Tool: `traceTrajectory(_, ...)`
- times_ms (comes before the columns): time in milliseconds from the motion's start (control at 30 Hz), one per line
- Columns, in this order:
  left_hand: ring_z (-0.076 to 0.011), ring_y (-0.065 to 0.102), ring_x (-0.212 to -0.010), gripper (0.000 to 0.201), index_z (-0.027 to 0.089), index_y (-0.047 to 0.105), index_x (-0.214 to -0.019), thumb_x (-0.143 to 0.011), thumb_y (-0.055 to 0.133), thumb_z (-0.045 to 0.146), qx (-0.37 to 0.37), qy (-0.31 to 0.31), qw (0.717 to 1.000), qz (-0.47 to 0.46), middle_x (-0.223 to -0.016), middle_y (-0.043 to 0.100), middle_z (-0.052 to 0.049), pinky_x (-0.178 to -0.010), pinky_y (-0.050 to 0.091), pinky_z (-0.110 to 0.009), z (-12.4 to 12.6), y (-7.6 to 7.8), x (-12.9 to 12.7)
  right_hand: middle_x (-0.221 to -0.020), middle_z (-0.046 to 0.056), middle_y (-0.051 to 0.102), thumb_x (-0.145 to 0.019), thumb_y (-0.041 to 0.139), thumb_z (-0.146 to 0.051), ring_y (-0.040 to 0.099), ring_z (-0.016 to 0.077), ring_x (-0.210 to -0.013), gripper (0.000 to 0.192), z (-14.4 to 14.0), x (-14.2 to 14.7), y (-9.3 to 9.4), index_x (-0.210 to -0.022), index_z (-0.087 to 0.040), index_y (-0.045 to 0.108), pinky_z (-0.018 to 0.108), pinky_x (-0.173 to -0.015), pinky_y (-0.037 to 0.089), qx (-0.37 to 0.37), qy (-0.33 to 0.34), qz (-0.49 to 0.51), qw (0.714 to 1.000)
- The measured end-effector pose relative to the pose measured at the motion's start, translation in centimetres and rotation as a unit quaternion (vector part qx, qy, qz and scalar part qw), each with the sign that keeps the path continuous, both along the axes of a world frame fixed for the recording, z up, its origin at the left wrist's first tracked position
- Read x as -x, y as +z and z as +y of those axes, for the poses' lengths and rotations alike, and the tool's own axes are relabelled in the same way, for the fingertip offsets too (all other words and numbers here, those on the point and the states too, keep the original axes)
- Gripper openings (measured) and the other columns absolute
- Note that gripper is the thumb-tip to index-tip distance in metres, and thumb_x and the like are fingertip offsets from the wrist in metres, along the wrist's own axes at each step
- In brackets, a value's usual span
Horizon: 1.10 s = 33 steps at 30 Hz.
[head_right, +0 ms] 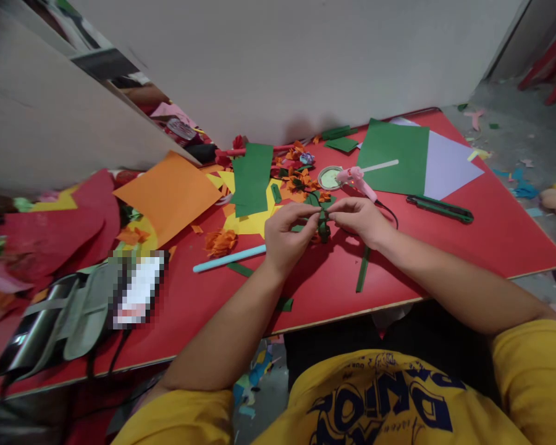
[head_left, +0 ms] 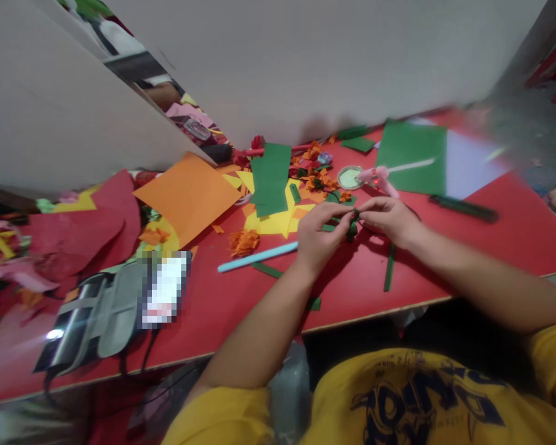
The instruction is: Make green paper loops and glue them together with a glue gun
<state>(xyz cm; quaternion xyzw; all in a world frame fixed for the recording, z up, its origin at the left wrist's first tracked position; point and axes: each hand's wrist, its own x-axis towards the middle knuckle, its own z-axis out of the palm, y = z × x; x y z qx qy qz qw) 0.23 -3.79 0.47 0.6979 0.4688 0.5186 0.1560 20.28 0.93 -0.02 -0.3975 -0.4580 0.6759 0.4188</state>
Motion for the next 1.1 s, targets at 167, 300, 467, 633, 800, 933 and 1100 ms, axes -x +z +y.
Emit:
traceTrajectory(167,-0.0211,0.078,-0.096,0.019,0.025,0.085,-0.105,-0.107,0.069,0.035,0.008,-0.036,0.997,0.062,-0.104,0.084,-0.007,-0.081,0.064,-0.032,0.4,-0.1,0.7,-0.076,0.003,0.082,-0.060,0.104,-0.039,0.069,0.0154,-0.066,0.033,-0.1,-0.4,0.6,-0.082,-0.022,0.086,0.030,-0.063,0.059,-0.051,0.014,-0.040,0.998)
traceTrajectory(300,-0.0221,0.077,-0.095,0.020,0.025,0.082,-0.104,-0.109,0.066,0.036,0.005,-0.052,0.997,0.064,-0.103,0.083,-0.007,-0.080,0.063,-0.033,0.6,0.0,1.1,-0.077,0.003,0.082,-0.063,0.102,-0.039,0.069,0.0162,-0.066,0.028,0.0,-0.6,0.7,-0.081,-0.023,0.087,0.032,-0.063,0.060,-0.076,0.018,-0.058,0.995)
traceTrajectory(467,-0.0241,0.079,-0.106,0.017,0.025,0.081,-0.105,-0.108,0.067,0.034,0.017,-0.071,0.995,0.072,-0.112,0.084,-0.008,-0.085,0.064,-0.035,0.7,0.3,1.3,-0.082,0.005,0.084,-0.066,0.101,-0.044,0.075,0.0198,-0.076,0.030,0.1,-0.8,0.7,-0.083,-0.023,0.087,0.037,-0.074,0.064,-0.108,0.035,-0.068,0.991)
traceTrajectory(633,-0.0237,0.080,-0.104,0.017,0.025,0.081,-0.106,-0.109,0.065,0.032,0.018,-0.097,0.991,0.086,-0.109,0.085,-0.008,-0.088,0.065,-0.036,0.7,0.5,1.6,-0.086,0.005,0.084,-0.067,0.102,-0.046,0.076,0.0214,-0.081,0.033,0.0,-0.9,0.7,-0.084,-0.023,0.085,0.036,-0.075,0.064,-0.115,0.043,-0.078,0.989)
traceTrajectory(800,-0.0248,0.081,-0.107,0.015,0.025,0.078,-0.104,-0.107,0.065,0.030,0.004,-0.111,0.989,0.097,-0.110,0.085,-0.008,-0.096,0.065,-0.039,0.8,0.5,1.8,-0.078,0.001,0.078,-0.064,0.103,-0.039,0.069,0.0151,-0.068,0.034,-0.1,-0.7,0.2,-0.084,-0.023,0.080,0.030,-0.066,0.058,-0.004,0.053,-0.020,0.998)
traceTrajectory(933,-0.0245,0.081,-0.108,0.013,0.024,0.077,-0.104,-0.107,0.066,0.029,-0.005,-0.116,0.988,0.097,-0.110,0.085,-0.008,-0.097,0.065,-0.039,0.9,0.5,1.8,-0.076,-0.001,0.076,-0.065,0.100,-0.035,0.067,0.0132,-0.067,0.033,-0.3,-0.3,0.0,-0.084,-0.023,0.077,0.027,-0.063,0.055,-0.003,0.033,-0.002,0.999)
traceTrajectory(1100,-0.0220,0.081,-0.100,0.014,0.022,0.079,-0.103,-0.106,0.067,0.030,0.005,-0.105,0.991,0.083,-0.107,0.085,-0.008,-0.090,0.065,-0.034,0.7,0.5,1.5,-0.080,-0.001,0.077,-0.063,0.099,-0.032,0.070,0.0141,-0.072,0.035,-0.5,0.0,0.2,-0.086,-0.022,0.075,0.026,-0.066,0.057,-0.043,0.028,0.010,0.999)
